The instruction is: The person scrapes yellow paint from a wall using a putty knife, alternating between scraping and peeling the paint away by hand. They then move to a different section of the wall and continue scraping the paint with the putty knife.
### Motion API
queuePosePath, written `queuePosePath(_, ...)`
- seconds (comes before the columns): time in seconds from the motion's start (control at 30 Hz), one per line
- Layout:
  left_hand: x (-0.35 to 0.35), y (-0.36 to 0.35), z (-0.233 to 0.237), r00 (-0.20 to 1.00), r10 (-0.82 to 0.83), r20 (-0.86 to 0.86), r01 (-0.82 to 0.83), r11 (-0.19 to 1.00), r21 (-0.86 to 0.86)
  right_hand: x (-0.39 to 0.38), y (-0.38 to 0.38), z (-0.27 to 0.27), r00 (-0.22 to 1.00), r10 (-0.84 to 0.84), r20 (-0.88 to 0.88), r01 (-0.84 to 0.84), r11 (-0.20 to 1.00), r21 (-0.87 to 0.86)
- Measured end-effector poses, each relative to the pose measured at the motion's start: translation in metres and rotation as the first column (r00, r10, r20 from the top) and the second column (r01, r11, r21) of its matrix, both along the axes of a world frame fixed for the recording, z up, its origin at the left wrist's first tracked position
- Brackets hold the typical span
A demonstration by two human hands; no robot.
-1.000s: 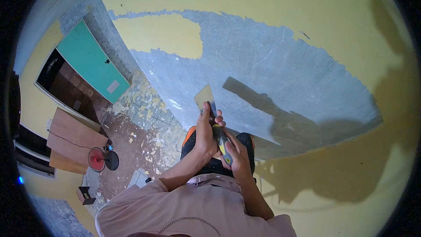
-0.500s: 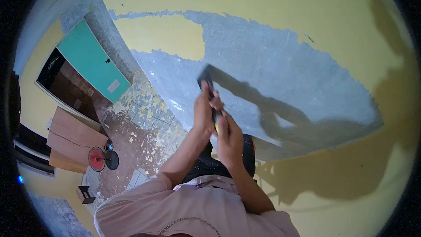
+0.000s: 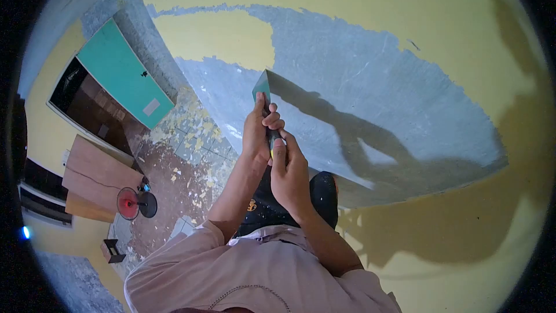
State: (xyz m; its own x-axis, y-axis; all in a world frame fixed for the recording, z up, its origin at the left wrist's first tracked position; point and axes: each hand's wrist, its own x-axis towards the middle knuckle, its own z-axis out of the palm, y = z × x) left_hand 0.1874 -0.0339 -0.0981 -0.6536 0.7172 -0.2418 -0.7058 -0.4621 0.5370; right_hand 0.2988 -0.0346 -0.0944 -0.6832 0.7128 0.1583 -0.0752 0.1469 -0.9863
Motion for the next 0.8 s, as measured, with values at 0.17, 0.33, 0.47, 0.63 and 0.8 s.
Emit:
queuePosePath(0.17,0.009,-0.002,-0.011,0.999,-0.006,-0.033,0.003,0.997,-0.083,0.008,-0.010,-0.018,0.996,-0.087,-0.008,0.087,0.996,0.005)
queuePosePath(0.33,-0.010,-0.002,-0.004,0.998,0.014,-0.063,-0.015,1.000,-0.017,-0.008,0.000,-0.004,1.000,-0.026,0.011,0.026,0.999,0.039)
queuePosePath(0.47,0.011,-0.008,-0.008,0.998,0.005,-0.060,-0.008,0.999,-0.049,0.007,-0.013,-0.025,0.994,-0.099,-0.035,0.102,0.991,0.088)
queuePosePath(0.63,-0.012,0.006,0.007,0.998,0.065,-0.006,-0.065,0.996,0.060,-0.012,0.001,0.006,0.996,-0.042,0.072,0.036,0.995,0.094)
queuePosePath(0.8,0.012,-0.008,-0.007,0.999,-0.011,-0.034,0.008,0.997,-0.078,0.009,-0.017,-0.016,0.997,-0.083,-0.005,0.083,0.993,0.086)
